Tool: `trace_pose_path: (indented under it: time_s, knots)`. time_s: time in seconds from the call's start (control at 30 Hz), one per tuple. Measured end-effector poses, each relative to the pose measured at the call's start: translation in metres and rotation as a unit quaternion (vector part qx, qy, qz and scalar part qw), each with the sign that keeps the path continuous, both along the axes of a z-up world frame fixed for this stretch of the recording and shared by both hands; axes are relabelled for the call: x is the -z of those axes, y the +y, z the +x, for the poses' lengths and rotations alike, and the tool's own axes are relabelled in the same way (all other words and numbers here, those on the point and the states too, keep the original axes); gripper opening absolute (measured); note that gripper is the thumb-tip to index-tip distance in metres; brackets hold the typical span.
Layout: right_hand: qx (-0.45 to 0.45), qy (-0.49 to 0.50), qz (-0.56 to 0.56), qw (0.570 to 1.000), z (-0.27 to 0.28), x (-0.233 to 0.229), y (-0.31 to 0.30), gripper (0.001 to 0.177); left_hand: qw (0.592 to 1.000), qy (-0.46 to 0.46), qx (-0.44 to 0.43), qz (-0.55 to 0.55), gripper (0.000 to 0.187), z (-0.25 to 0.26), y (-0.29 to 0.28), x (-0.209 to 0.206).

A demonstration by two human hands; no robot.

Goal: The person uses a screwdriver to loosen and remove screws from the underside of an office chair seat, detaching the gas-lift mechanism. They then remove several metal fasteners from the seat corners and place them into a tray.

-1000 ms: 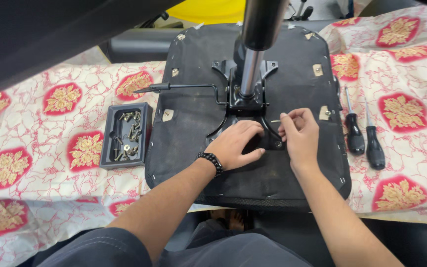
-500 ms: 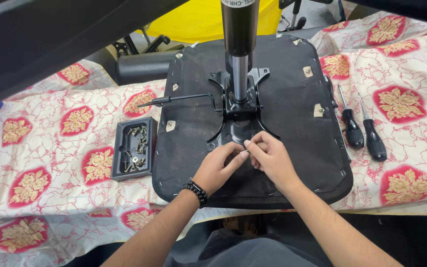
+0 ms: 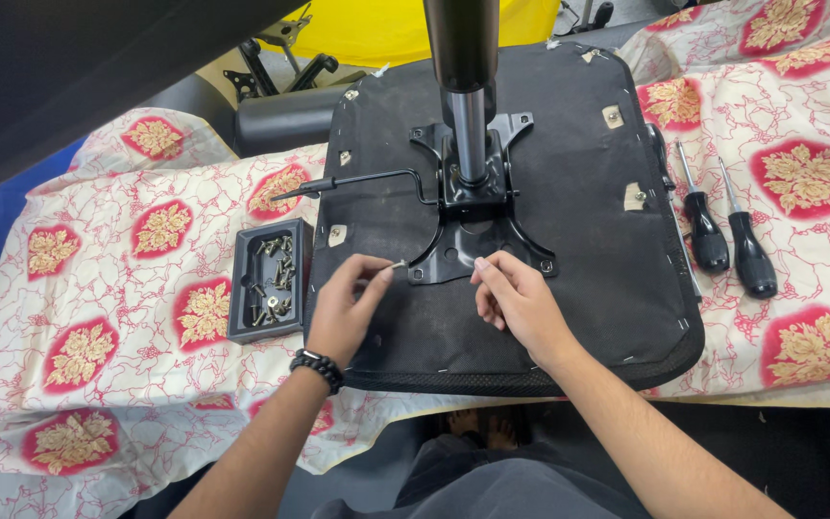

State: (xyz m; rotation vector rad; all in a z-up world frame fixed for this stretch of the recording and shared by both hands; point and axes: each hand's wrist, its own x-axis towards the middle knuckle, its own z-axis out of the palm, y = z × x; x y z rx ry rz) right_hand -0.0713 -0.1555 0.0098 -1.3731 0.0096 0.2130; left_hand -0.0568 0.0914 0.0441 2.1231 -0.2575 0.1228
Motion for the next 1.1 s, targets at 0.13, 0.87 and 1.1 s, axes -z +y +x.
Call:
trace_pose_path:
  time_s: [0.13,0.87,1.1]
  knots:
    - [-0.012,-0.012,0.005,1.0,0.0,0.005,0.001,0.028,0.994,-0.075,-0.05,0.059,0.018,0.0,0.04,-0.005]
    - [-0.009,-0.003,0.032,0.999,0.0,0.008,-0.003,0.026,0.924,0.051,-0.322,0.199,0.027,0.024,0.185,0.07]
    - [-0.01,-0.003,0.021,1.0,-0.001,0.011,0.0,0.024,0.903,0.078,-0.351,0.234,0.027,0.035,0.213,0.091]
